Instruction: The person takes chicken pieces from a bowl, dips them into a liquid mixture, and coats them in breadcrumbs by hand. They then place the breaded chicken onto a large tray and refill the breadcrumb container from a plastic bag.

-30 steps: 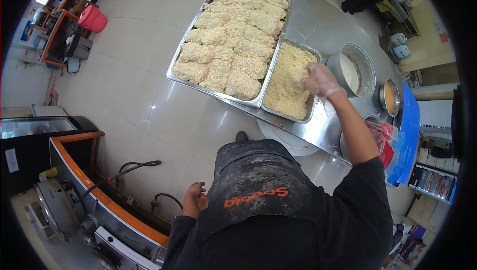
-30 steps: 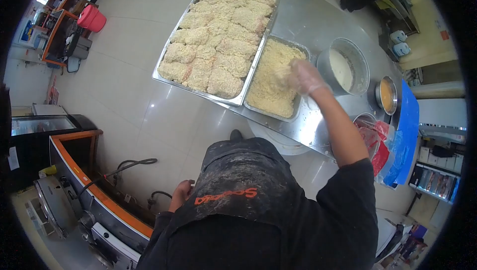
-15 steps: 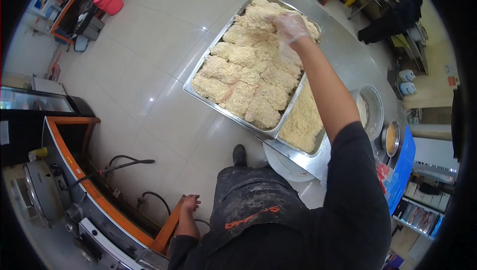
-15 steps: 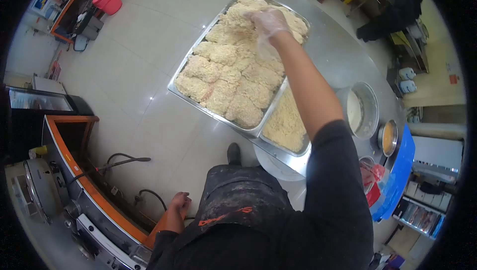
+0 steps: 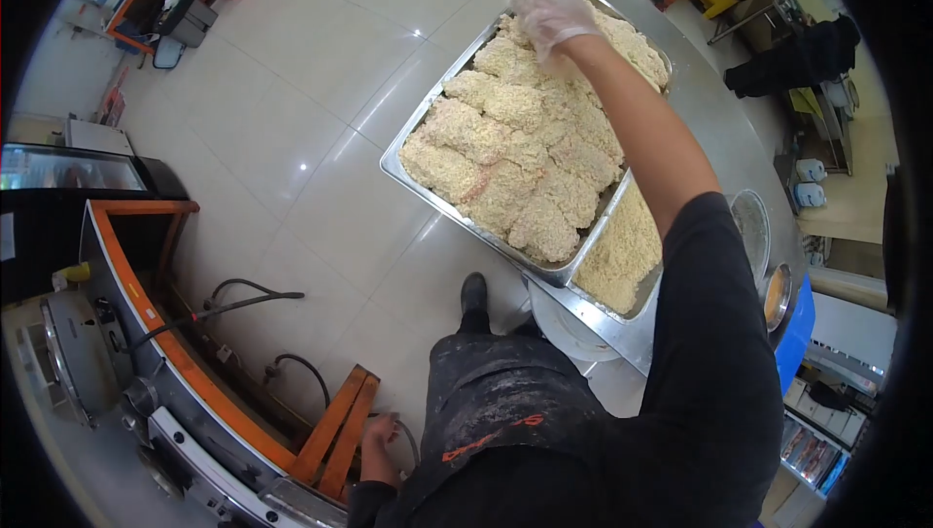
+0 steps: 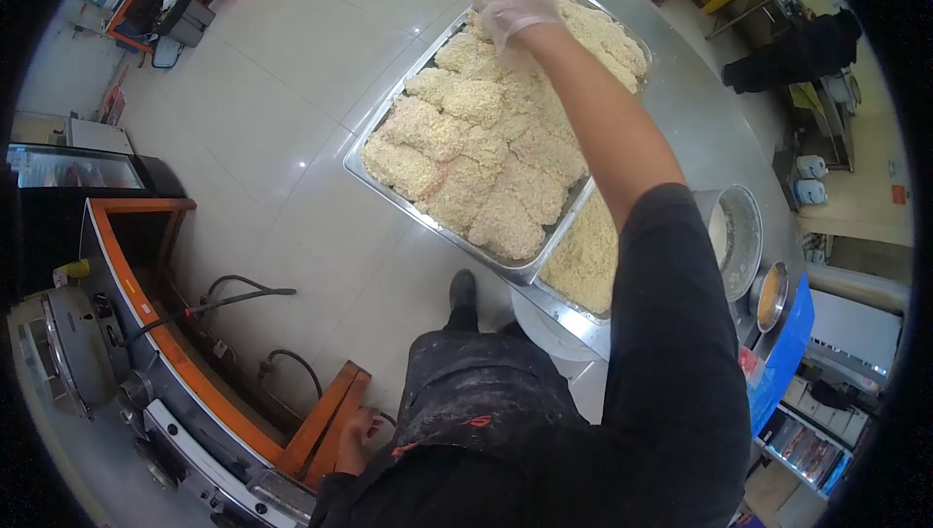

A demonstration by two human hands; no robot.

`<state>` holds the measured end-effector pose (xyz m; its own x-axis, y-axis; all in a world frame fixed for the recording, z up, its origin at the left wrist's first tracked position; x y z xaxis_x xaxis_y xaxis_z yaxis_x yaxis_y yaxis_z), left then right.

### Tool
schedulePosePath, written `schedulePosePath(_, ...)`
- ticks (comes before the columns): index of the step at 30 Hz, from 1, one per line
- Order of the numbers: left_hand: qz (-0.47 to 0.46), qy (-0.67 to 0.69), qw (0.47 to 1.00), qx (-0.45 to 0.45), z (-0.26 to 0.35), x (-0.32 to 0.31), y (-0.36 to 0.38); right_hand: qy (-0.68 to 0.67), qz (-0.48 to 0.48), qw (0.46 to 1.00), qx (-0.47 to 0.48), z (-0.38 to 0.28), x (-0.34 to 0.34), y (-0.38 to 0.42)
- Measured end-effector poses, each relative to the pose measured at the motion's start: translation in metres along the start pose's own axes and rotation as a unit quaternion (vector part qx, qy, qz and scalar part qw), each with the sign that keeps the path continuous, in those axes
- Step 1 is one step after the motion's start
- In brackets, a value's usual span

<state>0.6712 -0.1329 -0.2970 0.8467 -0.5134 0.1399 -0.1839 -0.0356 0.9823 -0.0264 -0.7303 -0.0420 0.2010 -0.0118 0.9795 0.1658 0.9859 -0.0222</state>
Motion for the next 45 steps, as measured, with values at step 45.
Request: schedulePosePath(45,-0.005,-0.313,0.922,-0.226,0.189,-0.251,0.042,-0.339,-0.074,0.662,-0.664,0.249,-0.088,0.828)
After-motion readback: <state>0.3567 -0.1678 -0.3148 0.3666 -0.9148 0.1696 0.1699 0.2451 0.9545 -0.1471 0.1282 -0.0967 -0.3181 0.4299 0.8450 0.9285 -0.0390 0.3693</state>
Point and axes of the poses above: each hand's wrist, its own y-axis away from the middle knuckle, its own x-axis out of the back of the hand, z = x × y, the point moved 5 cm from there along -y, towards the middle knuckle, and after that the axes turned 6 degrees about -x, right-handed, at the moved point
